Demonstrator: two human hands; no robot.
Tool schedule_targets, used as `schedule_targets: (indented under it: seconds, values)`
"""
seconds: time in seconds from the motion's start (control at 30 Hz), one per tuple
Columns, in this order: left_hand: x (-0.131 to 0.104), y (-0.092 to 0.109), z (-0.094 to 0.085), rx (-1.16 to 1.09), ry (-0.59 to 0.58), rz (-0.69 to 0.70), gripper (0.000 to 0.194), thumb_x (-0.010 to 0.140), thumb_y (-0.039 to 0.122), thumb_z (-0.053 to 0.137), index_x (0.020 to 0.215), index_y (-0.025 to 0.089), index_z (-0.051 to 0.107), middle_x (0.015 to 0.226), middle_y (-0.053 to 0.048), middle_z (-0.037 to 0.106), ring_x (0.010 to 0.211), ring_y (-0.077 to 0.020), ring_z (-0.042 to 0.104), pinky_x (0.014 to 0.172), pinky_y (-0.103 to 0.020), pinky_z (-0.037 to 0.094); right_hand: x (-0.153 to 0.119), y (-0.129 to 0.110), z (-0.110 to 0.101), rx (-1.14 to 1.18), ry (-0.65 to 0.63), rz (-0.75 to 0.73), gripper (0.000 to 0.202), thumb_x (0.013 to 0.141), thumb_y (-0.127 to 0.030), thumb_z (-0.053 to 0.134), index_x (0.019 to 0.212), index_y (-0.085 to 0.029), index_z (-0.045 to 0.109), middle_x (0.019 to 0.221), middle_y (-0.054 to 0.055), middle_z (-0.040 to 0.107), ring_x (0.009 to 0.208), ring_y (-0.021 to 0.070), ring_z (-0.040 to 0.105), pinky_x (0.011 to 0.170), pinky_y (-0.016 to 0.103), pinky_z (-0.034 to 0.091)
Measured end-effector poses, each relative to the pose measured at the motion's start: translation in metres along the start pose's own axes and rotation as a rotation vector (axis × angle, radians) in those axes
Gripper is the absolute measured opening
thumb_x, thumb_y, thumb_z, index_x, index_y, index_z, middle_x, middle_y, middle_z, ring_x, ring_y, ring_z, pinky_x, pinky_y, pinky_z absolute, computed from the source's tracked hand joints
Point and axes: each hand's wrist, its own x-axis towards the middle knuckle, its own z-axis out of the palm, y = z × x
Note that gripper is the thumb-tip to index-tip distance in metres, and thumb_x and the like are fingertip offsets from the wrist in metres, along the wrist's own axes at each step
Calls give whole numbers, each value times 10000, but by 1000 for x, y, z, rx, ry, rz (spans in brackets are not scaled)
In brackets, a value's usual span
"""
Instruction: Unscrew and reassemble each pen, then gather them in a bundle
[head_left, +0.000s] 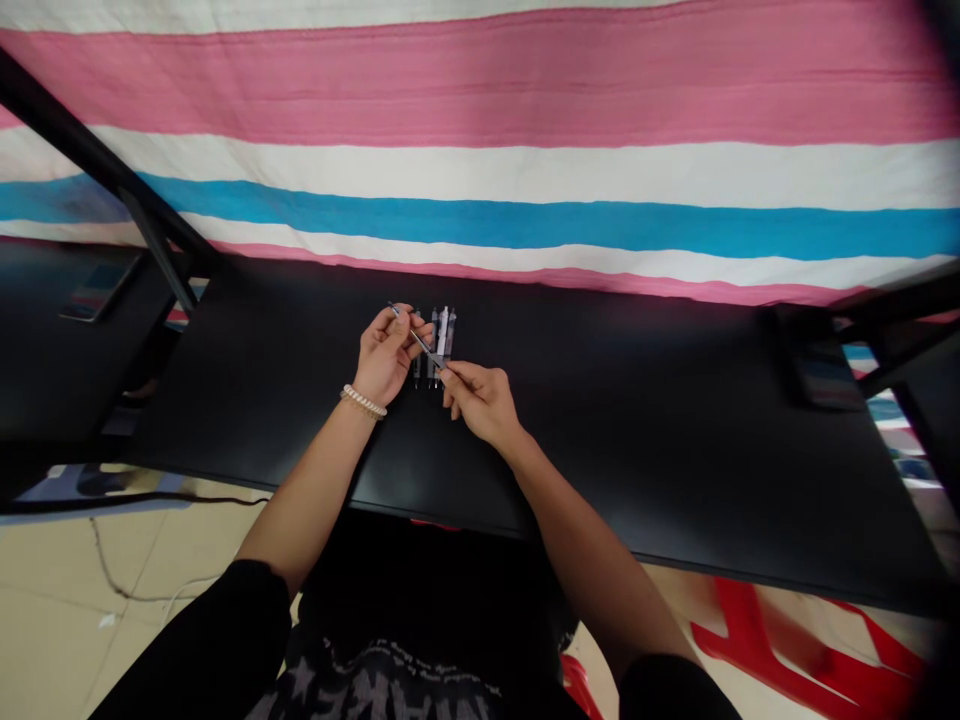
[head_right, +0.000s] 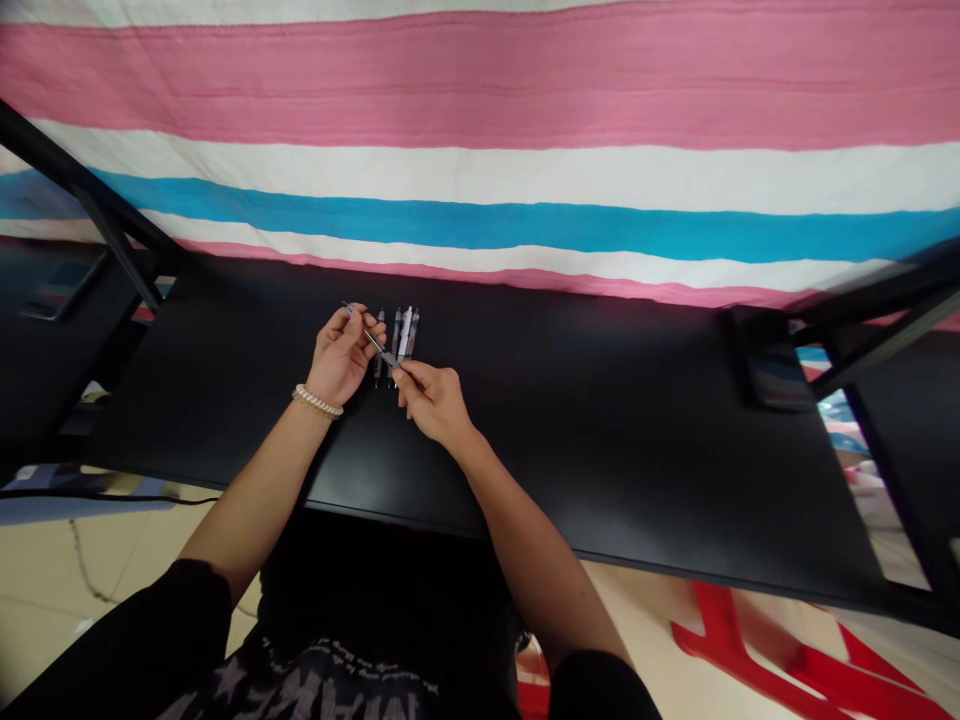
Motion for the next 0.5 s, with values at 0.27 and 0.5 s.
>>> schedule_targets:
  seconds: [0.27, 0.5]
  values:
    - [-1, 7, 3, -95, -17, -57, 172, 857, 319, 788, 957, 246, 669, 818, 32, 652, 724, -95, 675, 747, -237, 567, 0, -3, -3, 22, -47, -50, 510, 1015, -599, 449, 910, -178, 717, 596, -14, 645, 449, 100, 584, 479, 225, 459]
    - [6, 38, -24, -336, 116, -45, 492, 981, 610, 470, 720, 208, 581, 474, 71, 301, 363, -70, 258, 348, -216, 258, 4, 10, -6, -93, 109, -46, 519, 1035, -572, 429, 860, -173, 711, 634, 5, 656, 509, 107, 586, 527, 235, 452]
